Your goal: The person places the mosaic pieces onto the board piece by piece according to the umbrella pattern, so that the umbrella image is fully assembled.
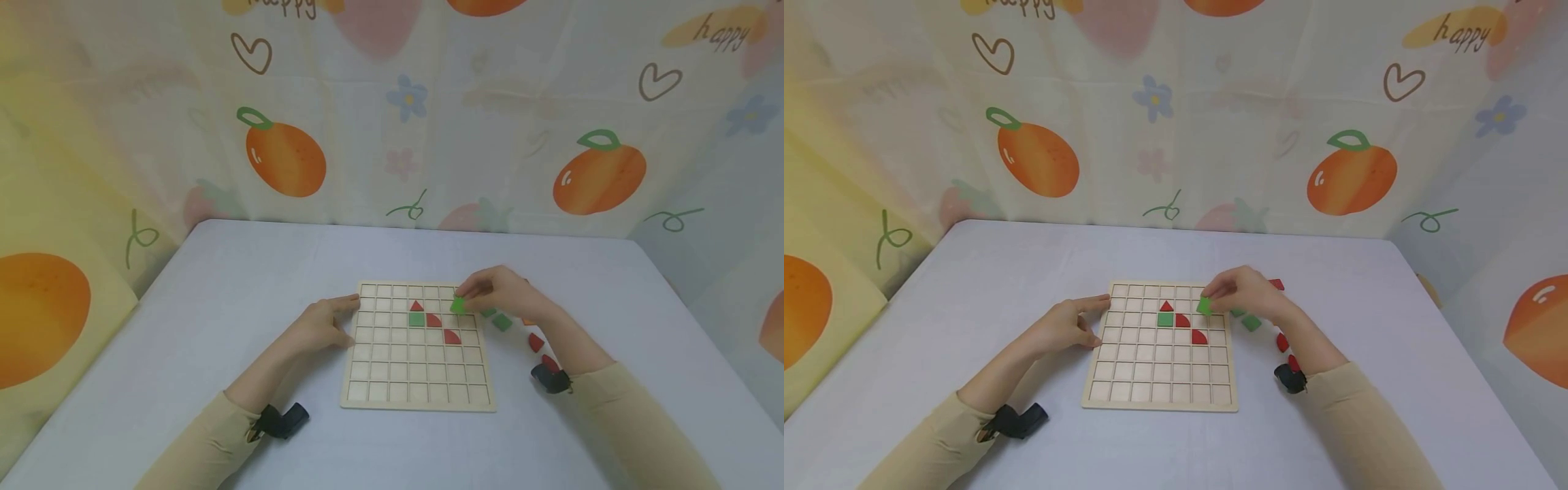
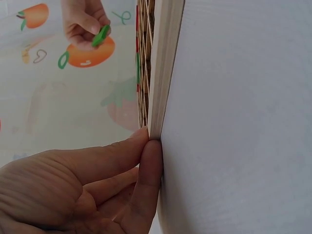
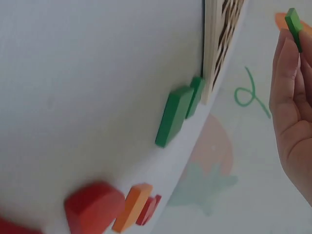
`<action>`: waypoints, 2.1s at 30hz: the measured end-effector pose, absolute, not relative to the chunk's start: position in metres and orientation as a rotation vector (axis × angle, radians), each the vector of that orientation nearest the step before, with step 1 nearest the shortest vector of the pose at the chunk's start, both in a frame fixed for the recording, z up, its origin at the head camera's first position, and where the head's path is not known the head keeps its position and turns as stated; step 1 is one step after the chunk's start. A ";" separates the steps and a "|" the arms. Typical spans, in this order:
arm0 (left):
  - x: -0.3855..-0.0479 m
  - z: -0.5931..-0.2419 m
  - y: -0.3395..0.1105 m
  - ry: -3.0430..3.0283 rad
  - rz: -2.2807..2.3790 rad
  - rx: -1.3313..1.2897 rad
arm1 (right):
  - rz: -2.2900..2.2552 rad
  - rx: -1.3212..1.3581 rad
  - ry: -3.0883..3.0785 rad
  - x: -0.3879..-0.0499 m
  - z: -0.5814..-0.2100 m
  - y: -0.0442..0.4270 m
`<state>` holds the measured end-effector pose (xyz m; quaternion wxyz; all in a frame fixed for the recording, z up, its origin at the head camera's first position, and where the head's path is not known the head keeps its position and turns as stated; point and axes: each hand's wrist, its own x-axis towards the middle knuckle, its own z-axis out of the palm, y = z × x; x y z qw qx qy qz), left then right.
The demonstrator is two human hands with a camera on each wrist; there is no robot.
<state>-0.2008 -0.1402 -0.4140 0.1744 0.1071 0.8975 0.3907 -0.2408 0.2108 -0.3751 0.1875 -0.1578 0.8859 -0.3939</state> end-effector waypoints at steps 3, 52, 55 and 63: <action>-0.201 -0.415 -0.140 2.554 1.095 0.317 | -1.093 -0.459 2.484 -0.239 -0.377 0.203; -0.201 -0.414 -0.140 2.558 1.084 0.325 | -0.820 -0.714 2.539 -0.223 -0.392 0.161; -0.201 -0.414 -0.140 2.559 1.082 0.329 | -0.803 -0.715 2.543 -0.222 -0.392 0.162; -0.200 -0.413 -0.139 2.559 1.083 0.320 | -0.814 -0.715 2.540 -0.224 -0.392 0.163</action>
